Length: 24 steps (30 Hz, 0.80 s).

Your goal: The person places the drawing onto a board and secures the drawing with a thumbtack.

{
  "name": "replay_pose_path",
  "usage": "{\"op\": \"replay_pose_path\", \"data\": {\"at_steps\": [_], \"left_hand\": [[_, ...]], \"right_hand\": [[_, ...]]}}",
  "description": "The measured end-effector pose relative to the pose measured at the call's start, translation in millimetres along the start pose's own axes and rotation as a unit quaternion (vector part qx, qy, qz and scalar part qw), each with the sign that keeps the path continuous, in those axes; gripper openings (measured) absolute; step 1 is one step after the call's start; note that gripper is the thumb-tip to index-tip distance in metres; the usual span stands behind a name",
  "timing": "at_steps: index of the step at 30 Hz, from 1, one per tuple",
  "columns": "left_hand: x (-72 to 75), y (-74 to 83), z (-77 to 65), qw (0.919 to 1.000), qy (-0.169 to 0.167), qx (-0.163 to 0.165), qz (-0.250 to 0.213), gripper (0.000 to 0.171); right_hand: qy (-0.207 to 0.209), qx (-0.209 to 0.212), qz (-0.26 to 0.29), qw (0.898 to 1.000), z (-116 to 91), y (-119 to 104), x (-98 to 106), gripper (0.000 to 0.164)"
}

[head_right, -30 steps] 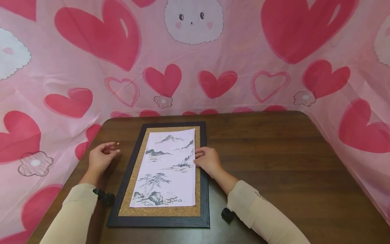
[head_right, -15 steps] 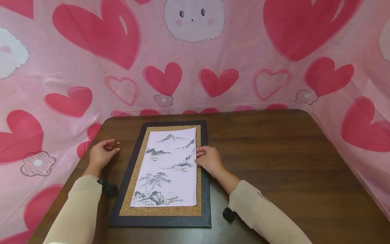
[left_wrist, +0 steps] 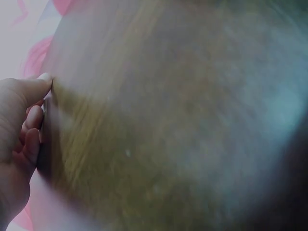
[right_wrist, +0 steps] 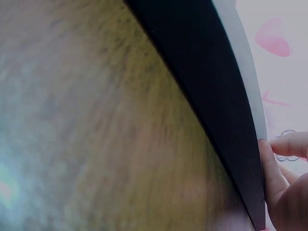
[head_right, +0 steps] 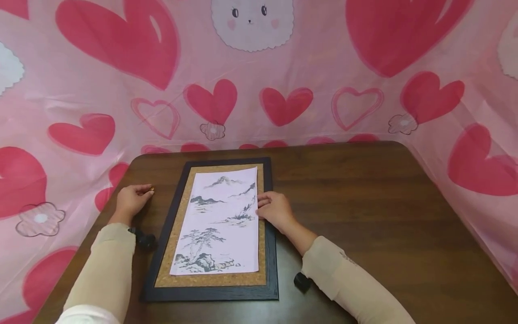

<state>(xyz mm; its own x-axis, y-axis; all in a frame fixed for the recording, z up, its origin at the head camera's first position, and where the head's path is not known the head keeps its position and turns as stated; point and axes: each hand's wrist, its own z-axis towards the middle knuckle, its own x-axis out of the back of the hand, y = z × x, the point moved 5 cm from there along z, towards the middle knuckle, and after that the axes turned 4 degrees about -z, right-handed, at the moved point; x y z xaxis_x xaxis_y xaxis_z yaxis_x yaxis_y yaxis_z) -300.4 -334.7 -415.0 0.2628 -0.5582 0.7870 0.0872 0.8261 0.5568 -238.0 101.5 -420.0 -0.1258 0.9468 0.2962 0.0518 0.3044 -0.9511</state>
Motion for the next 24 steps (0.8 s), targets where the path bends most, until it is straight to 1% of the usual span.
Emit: {"op": "replay_pose_path", "data": {"at_steps": [5, 10, 13, 16, 18, 24], "left_hand": [[0.1, -5.1, 1.0, 0.9997, 0.002, 0.024, -0.002, 0.022], [-2.5, -8.3, 0.8, 0.9991, -0.001, 0.042, -0.006, 0.021], [-4.6, -7.3, 0.6, 0.9992, -0.008, 0.037, -0.012, 0.022], [-6.2, -5.3, 1.0, 0.9996, -0.012, 0.021, -0.015, 0.021], [-6.6, -4.3, 1.2, 0.9998, -0.01, 0.012, -0.014, 0.019], [-5.2, -3.5, -1.0, 0.9999, -0.002, 0.003, -0.009, 0.014]], "right_hand": [[-0.005, 0.001, -0.003, 1.0, 1.3, -1.1, -1.1, 0.039], [-0.009, -0.002, -0.01, 1.0, 2.8, -1.5, 0.0, 0.039], [-0.009, -0.005, -0.014, 1.0, 2.4, -2.0, 0.8, 0.04], [-0.008, -0.007, -0.015, 1.0, 2.0, -1.9, 1.3, 0.04], [-0.007, -0.006, -0.016, 1.0, 2.0, -1.7, 1.5, 0.04], [-0.009, -0.007, -0.013, 1.0, 2.1, -0.6, 0.4, 0.04]]}}
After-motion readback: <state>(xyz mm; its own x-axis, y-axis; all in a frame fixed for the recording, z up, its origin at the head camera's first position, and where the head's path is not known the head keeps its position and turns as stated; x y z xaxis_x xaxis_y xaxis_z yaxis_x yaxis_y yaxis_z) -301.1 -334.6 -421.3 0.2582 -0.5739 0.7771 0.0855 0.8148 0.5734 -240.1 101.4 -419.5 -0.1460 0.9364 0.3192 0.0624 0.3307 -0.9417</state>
